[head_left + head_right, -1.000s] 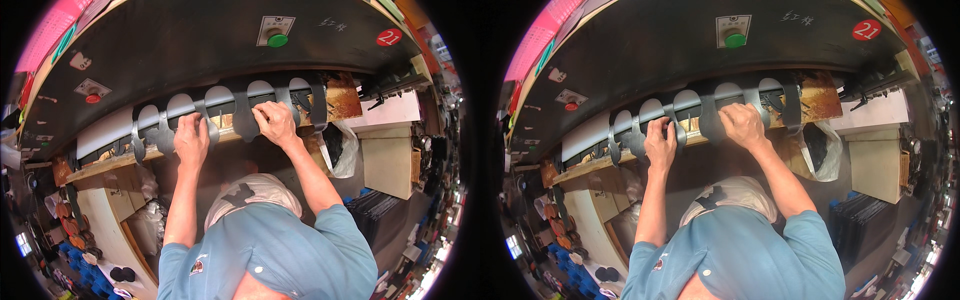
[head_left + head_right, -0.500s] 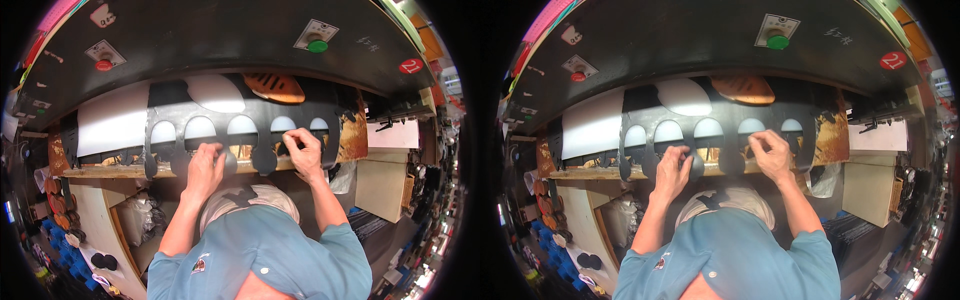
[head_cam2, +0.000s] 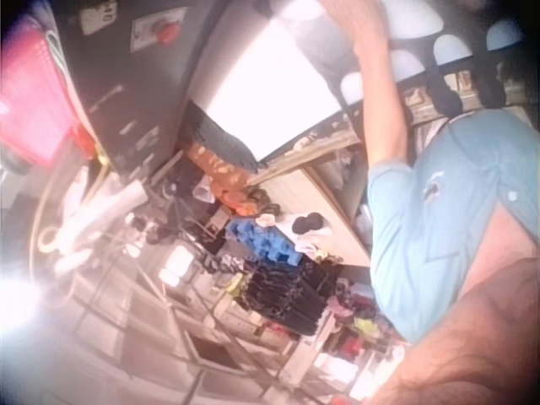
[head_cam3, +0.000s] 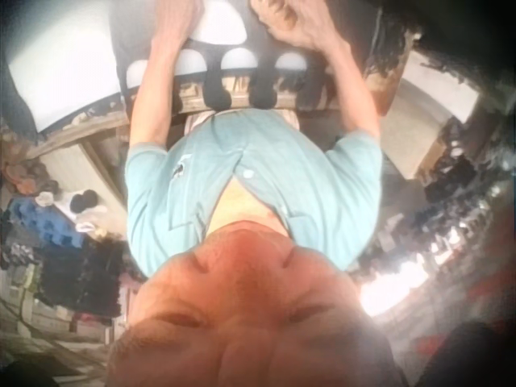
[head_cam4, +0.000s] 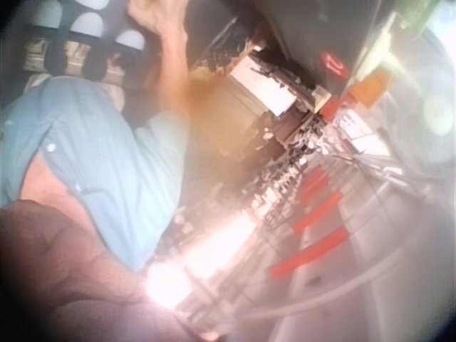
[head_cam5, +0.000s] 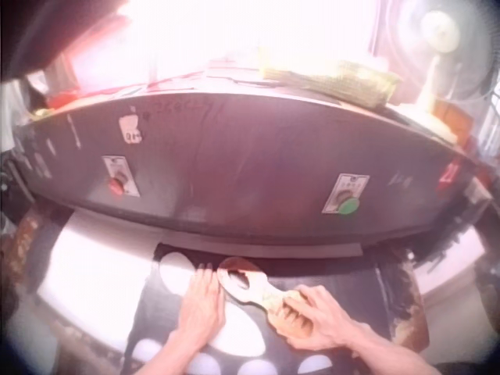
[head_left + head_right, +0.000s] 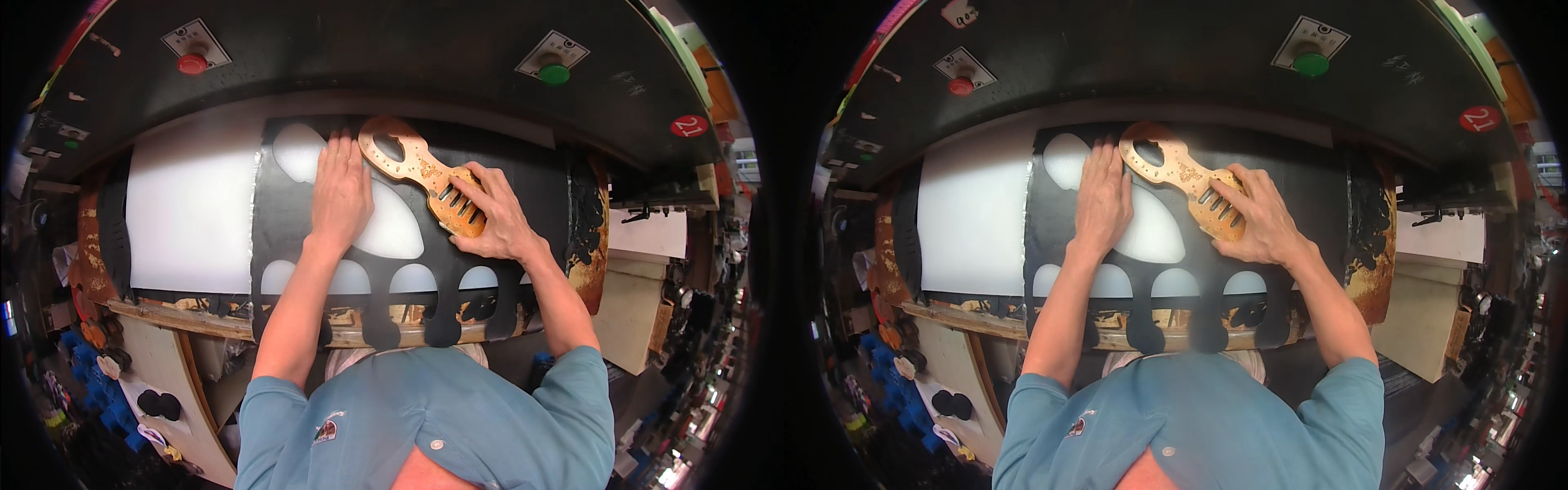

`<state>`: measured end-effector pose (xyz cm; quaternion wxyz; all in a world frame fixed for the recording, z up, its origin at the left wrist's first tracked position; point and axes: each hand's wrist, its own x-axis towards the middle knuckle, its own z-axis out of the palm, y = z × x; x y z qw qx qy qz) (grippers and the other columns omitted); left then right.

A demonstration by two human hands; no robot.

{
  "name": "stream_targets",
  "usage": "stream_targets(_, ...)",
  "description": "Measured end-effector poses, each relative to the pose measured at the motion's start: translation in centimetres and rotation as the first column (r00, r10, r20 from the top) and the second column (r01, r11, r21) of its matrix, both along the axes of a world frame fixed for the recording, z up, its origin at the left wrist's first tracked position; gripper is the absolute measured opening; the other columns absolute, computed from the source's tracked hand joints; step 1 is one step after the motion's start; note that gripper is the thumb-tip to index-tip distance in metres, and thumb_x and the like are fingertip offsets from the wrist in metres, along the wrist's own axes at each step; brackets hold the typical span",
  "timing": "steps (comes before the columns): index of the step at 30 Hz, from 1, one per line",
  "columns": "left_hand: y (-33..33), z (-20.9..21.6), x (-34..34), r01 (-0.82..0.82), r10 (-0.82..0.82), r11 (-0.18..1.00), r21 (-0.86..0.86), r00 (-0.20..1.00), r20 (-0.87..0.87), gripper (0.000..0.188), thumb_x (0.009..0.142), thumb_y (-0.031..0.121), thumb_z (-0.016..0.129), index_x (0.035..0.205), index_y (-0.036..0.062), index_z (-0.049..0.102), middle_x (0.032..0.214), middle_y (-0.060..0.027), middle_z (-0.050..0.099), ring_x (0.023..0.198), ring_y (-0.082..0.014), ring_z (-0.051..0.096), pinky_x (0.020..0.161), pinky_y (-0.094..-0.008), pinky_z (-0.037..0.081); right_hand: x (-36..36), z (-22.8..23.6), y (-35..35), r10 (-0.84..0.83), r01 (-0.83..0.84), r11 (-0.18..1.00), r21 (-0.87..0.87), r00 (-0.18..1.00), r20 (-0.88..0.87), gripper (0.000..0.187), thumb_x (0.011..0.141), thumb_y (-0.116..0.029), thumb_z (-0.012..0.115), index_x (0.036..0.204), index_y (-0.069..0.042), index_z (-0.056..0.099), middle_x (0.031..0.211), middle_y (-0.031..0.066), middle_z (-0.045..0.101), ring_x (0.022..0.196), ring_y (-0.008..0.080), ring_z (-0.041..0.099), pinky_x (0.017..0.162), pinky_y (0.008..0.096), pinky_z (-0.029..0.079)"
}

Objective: The person repeatedly rubs black and white shoe-shaped cutouts against a flat surface using a wooden tool, then handles a large black sheet of material. The person places and removes the cutouts multiple times and stacks the black sheet at the end.

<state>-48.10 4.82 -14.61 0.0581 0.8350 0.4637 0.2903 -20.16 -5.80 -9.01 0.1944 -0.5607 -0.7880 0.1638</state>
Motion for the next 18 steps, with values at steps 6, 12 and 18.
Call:
stream_targets(6, -0.6, -0.8, -0.5, 0.021, -0.021, 1.0, -0.016, 1.0, -0.004, 0.047, 0.101, 0.012, 0.067, 0.142, -0.0113, 0.062, 0.154, -0.0292, 0.057, 0.151, -0.0424, 0.048, 0.126, -0.0534, 0.037, 3.3, 0.2, 0.0, -0.08, -0.001, 0.977, -0.212, 0.925, -0.372, 0.089, 0.063, -0.026, 0.093, 0.145, -0.004, 0.068, 0.155, 0.0232, 0.055, 0.135, 0.0332, 0.057, 0.117, 0.0401, 0.045)
stream_targets(12, -0.5, -0.9, -0.3, -0.01, 0.008, 0.999, -0.05, 0.999, -0.035, 0.05, 0.103, 0.013, 0.065, 0.146, -0.011, 0.059, 0.156, -0.0284, 0.056, 0.151, -0.0433, 0.047, 0.127, -0.0541, 0.036, 4.4, 2.0, -5.7, -0.291, 0.145, 0.957, -0.252, 0.513, -0.808, 0.096, 0.069, -0.025, 0.091, 0.152, 0.01, 0.056, 0.157, 0.0218, 0.055, 0.146, 0.03, 0.054, 0.124, 0.0415, 0.037)
stream_targets(18, -5.5, 3.7, 1.9, 0.308, -0.215, 0.867, -0.391, 0.94, 0.264, 0.082, 0.099, 0.038, 0.078, 0.156, -0.0115, 0.046, 0.162, -0.0339, 0.046, 0.155, -0.0472, 0.041, 0.13, -0.0518, 0.031, -1.0, 2.7, -10.3, -0.453, 0.355, 0.857, -0.374, 0.174, -0.874, 0.102, 0.074, -0.031, 0.088, 0.157, 0.01, 0.047, 0.149, 0.0176, 0.061, 0.137, 0.0264, 0.06, 0.122, 0.0403, 0.042)
